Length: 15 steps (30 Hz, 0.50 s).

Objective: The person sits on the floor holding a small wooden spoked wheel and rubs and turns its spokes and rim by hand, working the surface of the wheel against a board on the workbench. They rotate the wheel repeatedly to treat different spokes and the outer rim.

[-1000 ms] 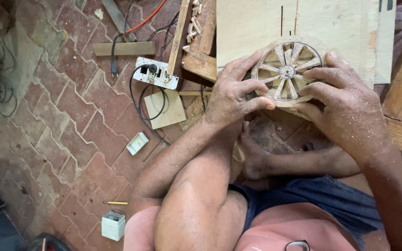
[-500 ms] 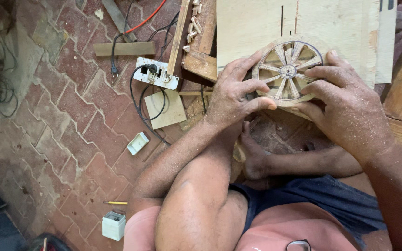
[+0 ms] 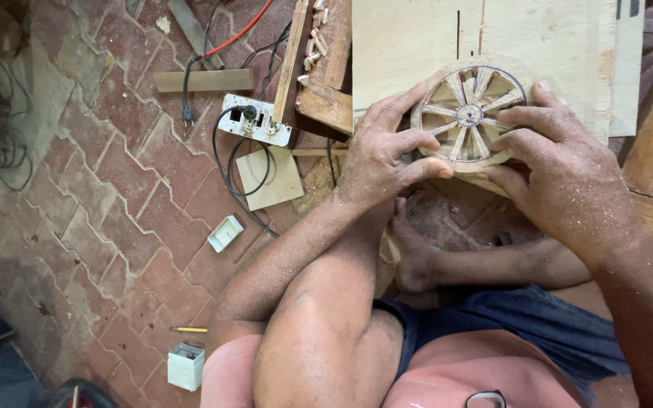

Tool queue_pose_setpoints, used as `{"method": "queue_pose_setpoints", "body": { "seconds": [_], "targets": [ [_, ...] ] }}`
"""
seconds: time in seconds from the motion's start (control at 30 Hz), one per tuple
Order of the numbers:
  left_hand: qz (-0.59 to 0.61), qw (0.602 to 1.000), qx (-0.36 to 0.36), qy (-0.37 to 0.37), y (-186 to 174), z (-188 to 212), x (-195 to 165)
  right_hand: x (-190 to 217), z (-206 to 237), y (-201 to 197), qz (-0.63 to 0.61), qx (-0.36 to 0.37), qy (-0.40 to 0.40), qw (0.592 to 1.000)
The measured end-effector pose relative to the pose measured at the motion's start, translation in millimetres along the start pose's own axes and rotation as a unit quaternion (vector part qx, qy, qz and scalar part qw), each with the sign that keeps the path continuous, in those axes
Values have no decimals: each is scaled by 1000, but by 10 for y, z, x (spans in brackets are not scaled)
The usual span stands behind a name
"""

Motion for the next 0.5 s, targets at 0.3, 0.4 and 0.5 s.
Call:
{"method": "queue_pose_setpoints", "body": {
  "seconds": [0.3, 0.4, 0.5],
  "targets": [
    [-12, 1000, 3, -4, 79, 6, 29, -32, -2, -2, -21, 1, -1, 1000],
    [-12, 1000, 4, -5, 80, 4, 29, -24, -8, 3, -9, 3, -6, 1000],
    [-12, 1000, -1, -4, 72, -15, 25, -29, -21, 7, 1, 1, -10, 1000]
  ]
}}
Point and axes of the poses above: each hand's wrist, its own z-axis away from the middle knuckle, its own y-axis out of the palm, x = y × z, the point moved 4 cm from there along -z, towards the middle knuckle, and after that the axes turned 7 degrees about -z, right-handed, at the moved point
